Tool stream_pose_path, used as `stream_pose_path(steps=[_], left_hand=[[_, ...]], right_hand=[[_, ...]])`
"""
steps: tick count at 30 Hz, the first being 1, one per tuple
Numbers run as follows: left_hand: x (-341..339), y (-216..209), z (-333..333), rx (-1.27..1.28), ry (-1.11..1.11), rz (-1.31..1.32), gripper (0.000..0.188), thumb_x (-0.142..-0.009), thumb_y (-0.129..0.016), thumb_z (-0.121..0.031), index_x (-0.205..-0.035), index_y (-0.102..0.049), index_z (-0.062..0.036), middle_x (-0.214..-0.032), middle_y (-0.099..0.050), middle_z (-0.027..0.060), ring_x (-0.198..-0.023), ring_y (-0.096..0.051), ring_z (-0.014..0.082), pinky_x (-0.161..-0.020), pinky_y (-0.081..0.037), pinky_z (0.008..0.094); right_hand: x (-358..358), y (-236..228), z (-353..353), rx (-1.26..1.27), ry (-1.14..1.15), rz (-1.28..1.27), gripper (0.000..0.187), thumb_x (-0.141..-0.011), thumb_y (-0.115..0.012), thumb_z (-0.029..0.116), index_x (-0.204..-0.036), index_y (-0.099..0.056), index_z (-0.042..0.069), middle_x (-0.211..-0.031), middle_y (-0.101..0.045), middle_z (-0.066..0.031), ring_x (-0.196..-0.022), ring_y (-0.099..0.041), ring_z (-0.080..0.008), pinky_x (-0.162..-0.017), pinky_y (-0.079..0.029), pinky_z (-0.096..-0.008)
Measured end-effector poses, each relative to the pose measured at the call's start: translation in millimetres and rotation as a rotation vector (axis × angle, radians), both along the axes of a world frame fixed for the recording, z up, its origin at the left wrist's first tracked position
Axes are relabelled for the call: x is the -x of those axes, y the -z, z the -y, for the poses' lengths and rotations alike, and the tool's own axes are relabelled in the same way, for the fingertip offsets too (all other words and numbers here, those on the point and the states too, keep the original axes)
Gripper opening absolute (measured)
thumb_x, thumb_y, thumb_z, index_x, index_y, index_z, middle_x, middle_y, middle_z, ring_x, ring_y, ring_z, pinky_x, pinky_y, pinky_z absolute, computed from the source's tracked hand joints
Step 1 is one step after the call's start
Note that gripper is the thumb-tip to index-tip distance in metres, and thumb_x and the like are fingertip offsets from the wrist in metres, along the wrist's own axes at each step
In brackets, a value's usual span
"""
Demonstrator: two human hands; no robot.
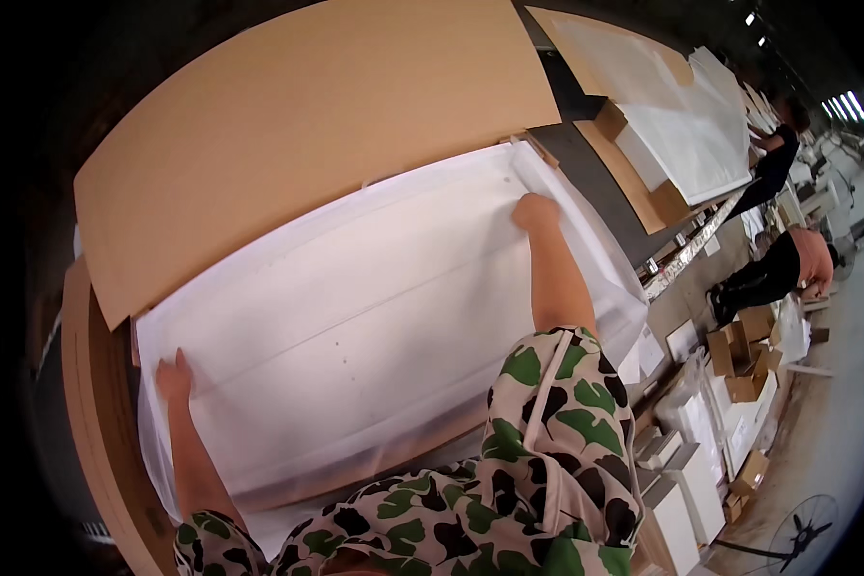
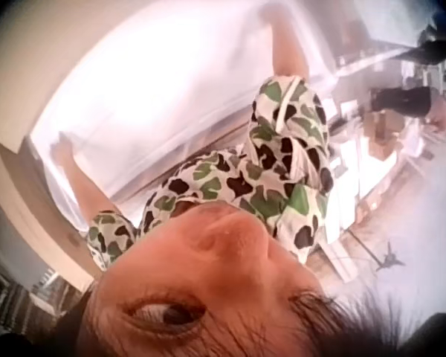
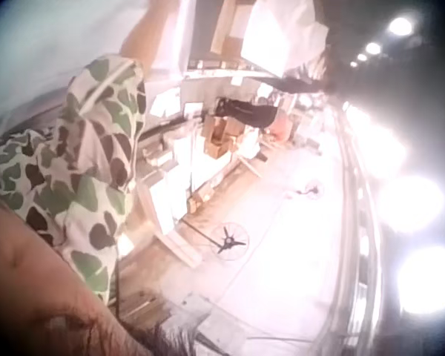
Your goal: The person places white furniture panels and protective foam into cardboard boxes on a conveyor belt. They pick up panels from the floor, align them inside the foam-lined boxes, and stack additional boxes onto the belt.
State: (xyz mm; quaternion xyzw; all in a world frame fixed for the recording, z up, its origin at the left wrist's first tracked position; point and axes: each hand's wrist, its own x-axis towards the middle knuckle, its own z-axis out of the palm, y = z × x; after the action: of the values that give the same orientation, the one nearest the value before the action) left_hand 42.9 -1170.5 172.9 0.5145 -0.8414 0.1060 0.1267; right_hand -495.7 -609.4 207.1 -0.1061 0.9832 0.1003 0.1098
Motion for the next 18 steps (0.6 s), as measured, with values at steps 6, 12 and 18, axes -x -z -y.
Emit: stream_pose_path(steps=[6, 12, 18], left_hand=[[51, -24, 1, -0.397, -0.056, 0.198, 0.066, -0.086, -0.039, -0.055, -0.097, -0.057, 0.0071, -0.097, -0.057, 0.0277, -0.093, -0.055, 0.0405, -0.081, -0.044, 0.0468], [50, -37, -42, -0.091, -0.091, 0.221, 0.056, -0.089, -0.038, -0.048, -0.105, -0.055, 0.0027, -0.1, -0.055, 0.0251, -0.096, -0.052, 0.0393, -0.083, -0.044, 0.0461], [27, -13, -17, -0.156, 0.08, 0.042, 0.052, -0.09, -0.04, -0.043, -0.112, -0.053, 0.0019, -0.102, -0.055, 0.0268, -0.098, -0.05, 0.0409, -0.088, -0.04, 0.0464]], right_hand=[[7, -19, -44, 0.123, 0.158, 0.006, 0.031, -0.078, -0.046, 0.021, -0.092, -0.066, 0.002, -0.104, -0.061, -0.0181, -0.099, -0.058, -0.0303, -0.087, -0.044, -0.0359], [-35, 19, -18, 0.191, 0.204, -0.497, 0.037, -0.087, -0.042, 0.026, -0.106, -0.055, -0.003, -0.11, -0.055, -0.0214, -0.105, -0.05, -0.0372, -0.088, -0.043, -0.0412], [-22, 13, -35, 0.278, 0.194, -0.196, 0.038, -0.082, -0.046, 0.022, -0.109, -0.054, -0.004, -0.115, -0.051, -0.0208, -0.107, -0.047, -0.0379, -0.087, -0.041, -0.0469]])
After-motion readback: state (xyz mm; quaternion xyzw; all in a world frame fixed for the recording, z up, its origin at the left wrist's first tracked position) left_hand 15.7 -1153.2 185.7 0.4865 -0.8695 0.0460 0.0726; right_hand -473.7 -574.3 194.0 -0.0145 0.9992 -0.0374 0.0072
